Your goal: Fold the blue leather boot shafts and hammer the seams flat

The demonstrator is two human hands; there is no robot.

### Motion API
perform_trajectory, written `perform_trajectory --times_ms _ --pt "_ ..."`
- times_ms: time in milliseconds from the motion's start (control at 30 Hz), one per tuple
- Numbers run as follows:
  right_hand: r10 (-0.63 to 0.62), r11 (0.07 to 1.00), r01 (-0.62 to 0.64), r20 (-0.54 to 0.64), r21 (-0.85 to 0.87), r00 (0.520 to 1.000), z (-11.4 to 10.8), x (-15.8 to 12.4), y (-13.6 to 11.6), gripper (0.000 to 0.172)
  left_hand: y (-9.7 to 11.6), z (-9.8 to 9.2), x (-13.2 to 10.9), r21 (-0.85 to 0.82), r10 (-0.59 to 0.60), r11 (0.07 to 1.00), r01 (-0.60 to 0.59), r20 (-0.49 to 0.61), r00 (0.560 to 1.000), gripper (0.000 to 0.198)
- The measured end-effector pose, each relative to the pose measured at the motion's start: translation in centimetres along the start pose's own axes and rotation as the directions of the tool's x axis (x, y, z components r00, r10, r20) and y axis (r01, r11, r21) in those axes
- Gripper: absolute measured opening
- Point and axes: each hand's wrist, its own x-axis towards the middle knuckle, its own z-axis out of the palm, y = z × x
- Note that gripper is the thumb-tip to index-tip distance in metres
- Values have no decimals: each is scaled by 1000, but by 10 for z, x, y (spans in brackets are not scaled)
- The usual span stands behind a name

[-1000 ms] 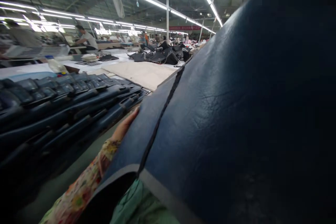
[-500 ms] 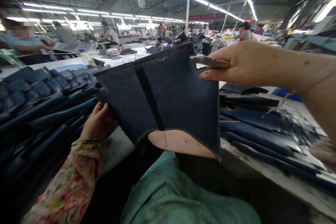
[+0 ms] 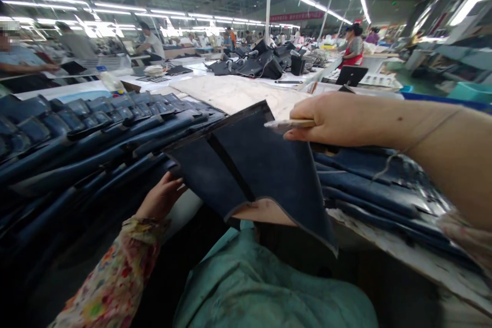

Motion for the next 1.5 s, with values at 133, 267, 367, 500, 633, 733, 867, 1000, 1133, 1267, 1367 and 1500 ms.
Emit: perform_trajectory --times_ms 133,267,367,500,633,733,867,1000,1133,1267,1367,1500 --pt "-122 990 138 299 -35 947 21 -5 -4 22 -36 8 -9 128 -294 950 286 46 955 48" --pt "-136 990 141 347 11 928 45 -13 9 11 -80 32 -21 177 -437 893 413 123 891 60" --pt "-122 990 140 349 -27 929 63 -25 21 8 -97 44 -23 200 -476 873 445 140 868 66" --pt "-13 998 38 486 -41 874 98 -49 38 13 -100 39 -18 245 -492 858 451 143 859 66" --pt "26 998 -54 511 41 859 130 -68 57 21 -93 24 -8 327 -384 881 341 78 920 49" --pt "-13 969 -91 418 228 908 149 -77 61 25 -83 20 3 329 -191 927 178 5 982 42" --pt "-18 947 -119 419 299 908 174 -94 54 27 -60 38 11 337 5 941 -11 18 1000 39" --pt "-7 955 -113 403 273 915 183 -113 51 26 -40 74 0 506 208 813 -287 209 956 30" --pt "98 964 -155 258 214 961 190 -134 41 24 -39 117 -20 598 274 587 -546 488 829 29" --pt "282 931 -282 33 234 959 213 -162 11 27 -52 158 -36 569 219 412 -711 696 684 34" --pt "361 895 -333 -44 297 932 230 -181 -12 35 -67 181 -41 536 182 340 -773 769 613 38" --pt "410 866 -368 -59 340 910 239 -189 -27 39 -88 198 -39 519 155 245 -819 813 562 40"
